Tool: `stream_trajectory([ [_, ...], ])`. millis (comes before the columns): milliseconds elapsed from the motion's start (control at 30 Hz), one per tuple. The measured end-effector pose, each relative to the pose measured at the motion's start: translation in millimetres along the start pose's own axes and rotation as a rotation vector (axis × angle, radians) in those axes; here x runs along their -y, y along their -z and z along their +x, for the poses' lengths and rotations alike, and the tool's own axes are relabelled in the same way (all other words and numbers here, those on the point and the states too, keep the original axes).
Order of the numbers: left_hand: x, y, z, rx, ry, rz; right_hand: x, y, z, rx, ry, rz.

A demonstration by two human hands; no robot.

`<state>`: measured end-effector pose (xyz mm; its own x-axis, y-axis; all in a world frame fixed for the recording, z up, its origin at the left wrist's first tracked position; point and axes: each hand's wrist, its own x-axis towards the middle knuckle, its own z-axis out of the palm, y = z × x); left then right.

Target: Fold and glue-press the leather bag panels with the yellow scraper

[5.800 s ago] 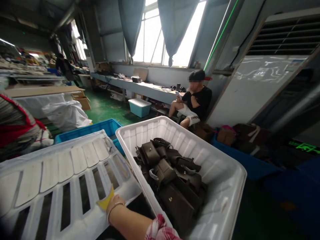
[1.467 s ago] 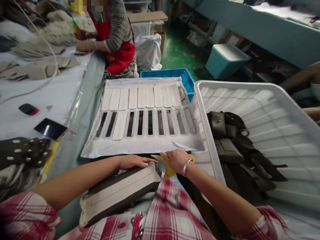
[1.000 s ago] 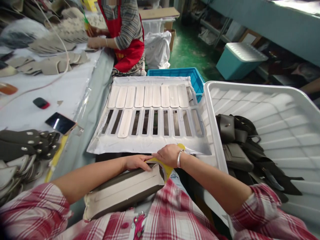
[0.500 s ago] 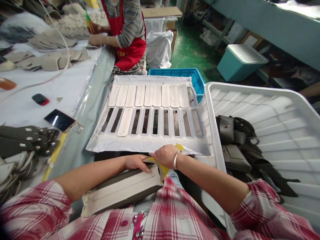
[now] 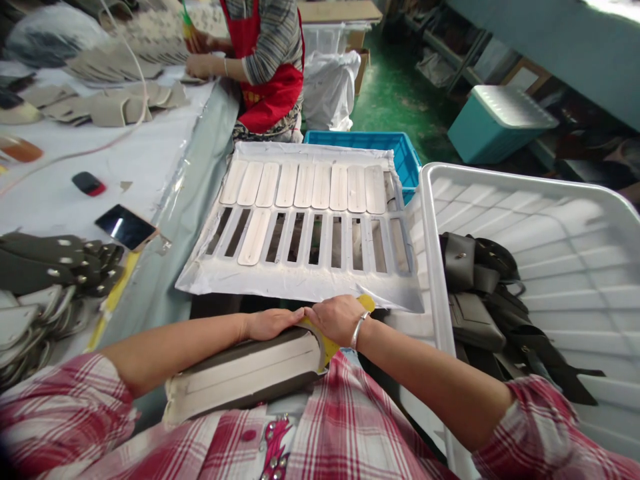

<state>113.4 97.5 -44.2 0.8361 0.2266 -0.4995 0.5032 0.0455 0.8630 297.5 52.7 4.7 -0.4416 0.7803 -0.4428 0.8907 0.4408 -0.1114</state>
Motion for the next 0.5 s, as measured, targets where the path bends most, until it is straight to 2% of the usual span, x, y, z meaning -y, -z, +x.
stream_trajectory([
  [67,-2.4,1.1,-0.9,0.068,-0.099,0.035,1.2,1.6,-0.7,-0.005,-0.012,0.010],
  [133,-4.8,0.9,-1.7,0.084,-0.132,0.070,2.6,2.2,-1.9,-0.012,-0.044,0.024],
  [367,-7.9,-2.9,-8.3,0.072,-0.099,0.237,13.0,-6.7,-5.6,0.020,-0.061,0.069],
  [500,-18.9,-4.0,-15.8,0.057,-0.069,0.237,10.5,-0.3,-6.1,0.061,-0.084,0.088],
])
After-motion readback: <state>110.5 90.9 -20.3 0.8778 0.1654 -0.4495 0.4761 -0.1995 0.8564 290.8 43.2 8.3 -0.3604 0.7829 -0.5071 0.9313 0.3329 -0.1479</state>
